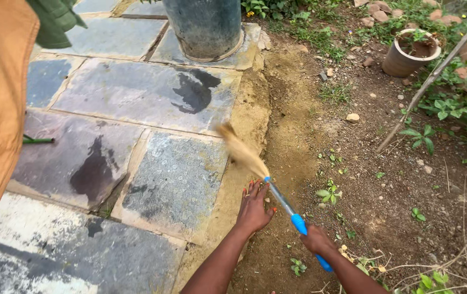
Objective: The person sweeps an outdoor path made of stone slabs and dirt using a broom, clearing away leaves and debris.
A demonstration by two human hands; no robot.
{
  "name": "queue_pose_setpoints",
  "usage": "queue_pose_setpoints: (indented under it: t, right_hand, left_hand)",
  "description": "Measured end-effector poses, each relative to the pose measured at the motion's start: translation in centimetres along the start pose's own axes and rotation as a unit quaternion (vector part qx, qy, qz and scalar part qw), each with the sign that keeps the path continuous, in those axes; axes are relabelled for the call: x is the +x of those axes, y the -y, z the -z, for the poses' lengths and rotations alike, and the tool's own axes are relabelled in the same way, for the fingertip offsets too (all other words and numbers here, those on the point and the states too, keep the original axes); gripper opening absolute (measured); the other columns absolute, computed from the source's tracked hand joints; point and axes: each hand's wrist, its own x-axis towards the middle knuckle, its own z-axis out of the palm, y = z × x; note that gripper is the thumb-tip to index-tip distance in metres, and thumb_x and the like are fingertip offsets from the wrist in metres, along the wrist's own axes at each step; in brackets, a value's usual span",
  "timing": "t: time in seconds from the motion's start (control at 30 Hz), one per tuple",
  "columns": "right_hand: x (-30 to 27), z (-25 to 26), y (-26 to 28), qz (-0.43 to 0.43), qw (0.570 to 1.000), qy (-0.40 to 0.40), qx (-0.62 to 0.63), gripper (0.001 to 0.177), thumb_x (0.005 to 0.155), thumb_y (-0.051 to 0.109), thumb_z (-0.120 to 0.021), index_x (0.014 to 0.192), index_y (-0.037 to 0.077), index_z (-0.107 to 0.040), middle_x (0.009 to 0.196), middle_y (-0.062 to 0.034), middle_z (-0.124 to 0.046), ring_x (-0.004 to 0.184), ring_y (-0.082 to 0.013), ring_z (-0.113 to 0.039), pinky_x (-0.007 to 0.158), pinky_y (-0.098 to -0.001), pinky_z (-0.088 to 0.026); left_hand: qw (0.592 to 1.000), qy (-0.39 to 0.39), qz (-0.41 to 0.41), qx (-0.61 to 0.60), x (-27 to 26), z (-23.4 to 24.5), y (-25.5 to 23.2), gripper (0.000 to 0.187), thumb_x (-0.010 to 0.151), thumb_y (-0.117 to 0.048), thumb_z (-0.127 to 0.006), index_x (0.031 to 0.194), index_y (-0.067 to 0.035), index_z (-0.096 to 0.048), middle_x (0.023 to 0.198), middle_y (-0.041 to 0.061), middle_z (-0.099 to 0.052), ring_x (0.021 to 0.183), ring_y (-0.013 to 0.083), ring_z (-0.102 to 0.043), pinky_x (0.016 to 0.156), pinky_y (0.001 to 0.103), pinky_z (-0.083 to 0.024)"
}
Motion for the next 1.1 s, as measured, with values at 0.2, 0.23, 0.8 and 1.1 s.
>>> queue_pose_setpoints:
  t: [0.2,0.23,0.8,1.1]
  right_hand:
    - [4.0,-1.5,-4.0,-0.111,0.994,-0.009,0.006,0.041,0.087,0.036,-0.071,0.119,0.01,-0.071,0.116,-0.0197,-0.072,0.106,-0.036,-0.072,0.093,-0.0482,-0.058]
    - [4.6,-1.3,-5.4,-0.076,0.996,-0.035,-0.008,0.043,0.085,0.04,-0.074,0.113,0.007,-0.074,0.116,-0.0212,-0.073,0.104,-0.036,-0.073,0.093,-0.0476,-0.058]
    - [-7.9,0.2,-10.4,-0.133,0.987,0.079,-0.05,0.034,0.093,0.033,-0.066,0.115,0.007,-0.068,0.102,-0.0149,-0.076,0.094,-0.0301,-0.078,0.086,-0.0457,-0.063]
    - [-14.2,-1.3,-14.8,-0.062,0.978,0.012,-0.199,0.039,0.098,0.036,-0.055,0.124,0.007,-0.053,0.111,-0.0148,-0.067,0.1,-0.0303,-0.072,0.087,-0.0467,-0.06]
  left_hand:
    - [0.999,0.027,0.023,-0.002,-0.5,1.3,2.3,0.09,0.085,-0.028,-0.076,0.16,-0.017,-0.027,0.169,0.015,-0.016,0.158,0.0299,-0.01,0.127,0.051,-0.003]
    - [1.0,0.019,0.022,-0.007,-0.9,1.2,3.1,0.088,0.086,-0.029,-0.076,0.159,-0.016,-0.028,0.169,0.015,-0.017,0.158,0.0306,-0.01,0.128,0.05,-0.005]
    - [0.997,0.056,-0.046,0.0,1.4,-3.0,-1.7,0.086,0.089,-0.03,-0.072,0.161,-0.018,-0.028,0.17,0.014,-0.015,0.159,0.0314,-0.007,0.129,0.051,-0.004]
    - [0.996,0.062,-0.065,0.022,-2.3,-4.6,-3.9,0.086,0.089,-0.029,-0.074,0.159,-0.014,-0.028,0.17,0.016,-0.011,0.158,0.0322,-0.007,0.127,0.051,-0.004]
